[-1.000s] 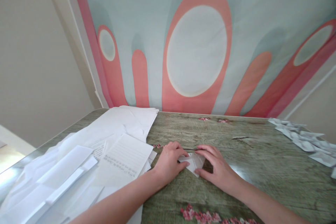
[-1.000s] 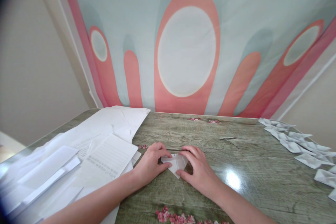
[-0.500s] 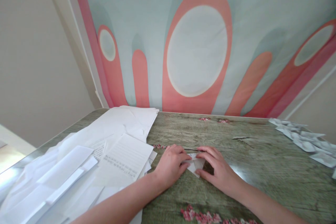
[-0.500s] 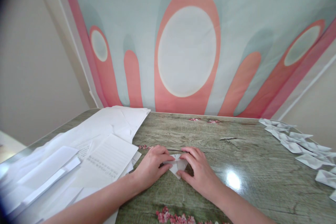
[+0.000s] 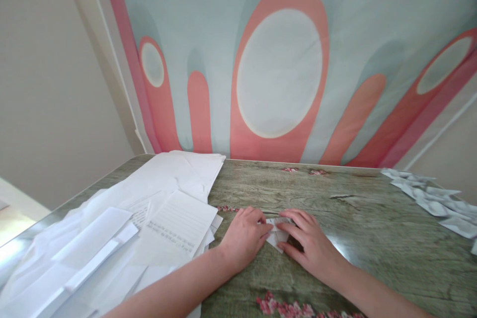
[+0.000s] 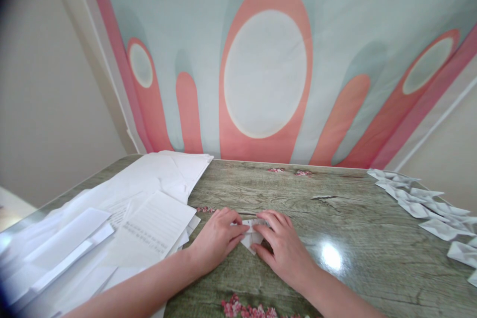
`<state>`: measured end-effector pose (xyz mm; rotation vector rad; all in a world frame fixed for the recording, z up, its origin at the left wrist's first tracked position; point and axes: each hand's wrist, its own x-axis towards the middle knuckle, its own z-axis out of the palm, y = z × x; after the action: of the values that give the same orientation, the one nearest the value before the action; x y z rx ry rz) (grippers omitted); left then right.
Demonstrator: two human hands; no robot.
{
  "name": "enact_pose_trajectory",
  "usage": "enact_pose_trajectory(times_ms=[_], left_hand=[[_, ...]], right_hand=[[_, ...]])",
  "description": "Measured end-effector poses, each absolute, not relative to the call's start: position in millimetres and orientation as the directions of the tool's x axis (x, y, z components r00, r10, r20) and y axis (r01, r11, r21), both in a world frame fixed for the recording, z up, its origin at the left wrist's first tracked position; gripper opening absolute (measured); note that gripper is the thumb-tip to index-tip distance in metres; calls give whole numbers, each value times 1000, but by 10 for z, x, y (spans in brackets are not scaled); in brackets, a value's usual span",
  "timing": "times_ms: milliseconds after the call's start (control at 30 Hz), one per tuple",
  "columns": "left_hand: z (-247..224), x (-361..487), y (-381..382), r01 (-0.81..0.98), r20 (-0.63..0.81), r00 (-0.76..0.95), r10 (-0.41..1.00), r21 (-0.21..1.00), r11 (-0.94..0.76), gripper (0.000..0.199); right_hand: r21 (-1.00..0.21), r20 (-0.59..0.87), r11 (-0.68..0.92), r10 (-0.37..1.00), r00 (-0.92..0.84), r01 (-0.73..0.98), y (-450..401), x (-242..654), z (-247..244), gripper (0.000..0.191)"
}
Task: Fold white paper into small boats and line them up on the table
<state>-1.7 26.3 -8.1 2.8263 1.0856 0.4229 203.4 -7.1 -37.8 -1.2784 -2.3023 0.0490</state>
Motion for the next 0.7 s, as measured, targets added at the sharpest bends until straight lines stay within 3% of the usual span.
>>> enact_pose_trajectory(times_ms=[367, 700], left_hand=[[-57, 18, 228, 643, 181, 754, 632, -4, -766, 12], [49, 32, 151, 631, 139, 772, 620, -48, -774, 20]], right_hand=[[-247, 422, 562, 795, -435, 789, -83, 2018, -352, 24], [-212, 391, 550, 805, -446, 808, -105, 1989, -292, 24]])
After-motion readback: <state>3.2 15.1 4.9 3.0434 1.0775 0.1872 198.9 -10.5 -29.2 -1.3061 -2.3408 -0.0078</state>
